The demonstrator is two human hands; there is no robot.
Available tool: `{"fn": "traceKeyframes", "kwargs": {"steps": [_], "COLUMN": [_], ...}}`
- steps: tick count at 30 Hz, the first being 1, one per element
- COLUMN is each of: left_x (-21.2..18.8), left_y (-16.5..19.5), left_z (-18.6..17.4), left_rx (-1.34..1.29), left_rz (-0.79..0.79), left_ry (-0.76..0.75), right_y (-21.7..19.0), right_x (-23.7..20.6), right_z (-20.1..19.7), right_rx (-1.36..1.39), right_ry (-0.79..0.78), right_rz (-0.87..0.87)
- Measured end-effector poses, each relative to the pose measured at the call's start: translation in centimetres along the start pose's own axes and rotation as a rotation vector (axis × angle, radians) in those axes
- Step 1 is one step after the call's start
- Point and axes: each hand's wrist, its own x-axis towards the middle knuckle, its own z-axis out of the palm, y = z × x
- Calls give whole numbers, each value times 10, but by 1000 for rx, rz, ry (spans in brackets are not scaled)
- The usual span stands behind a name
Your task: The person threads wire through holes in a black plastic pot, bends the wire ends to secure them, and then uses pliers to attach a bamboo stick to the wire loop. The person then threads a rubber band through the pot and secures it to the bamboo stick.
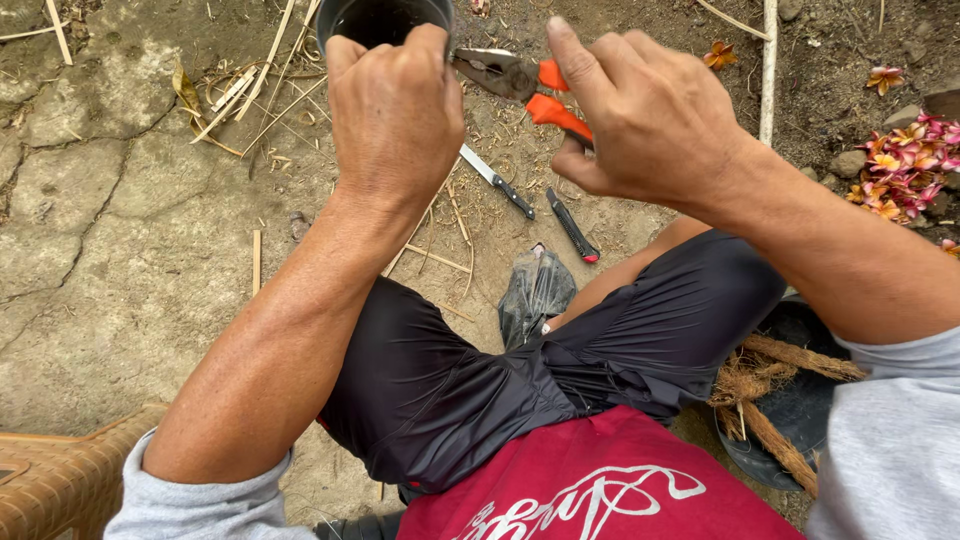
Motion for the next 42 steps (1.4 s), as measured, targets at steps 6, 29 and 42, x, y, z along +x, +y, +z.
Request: {"fn": "traceKeyframes", "kwargs": {"steps": [6, 29, 42], "left_x": [-2, 3, 0], "left_y": [1, 6, 13], "left_z": [-10, -7, 4], "left_rx": [-61, -303, -310], "left_rz": [-11, 168, -89], "left_ry": [63, 16, -184], "right_y": [3, 12, 13], "right_x": [0, -34, -8], "right_z": [-12, 20, 16], "right_rx": [-576, 1830, 579], "right_ry": [167, -530, -657], "right_rz": [-169, 732, 483]}}
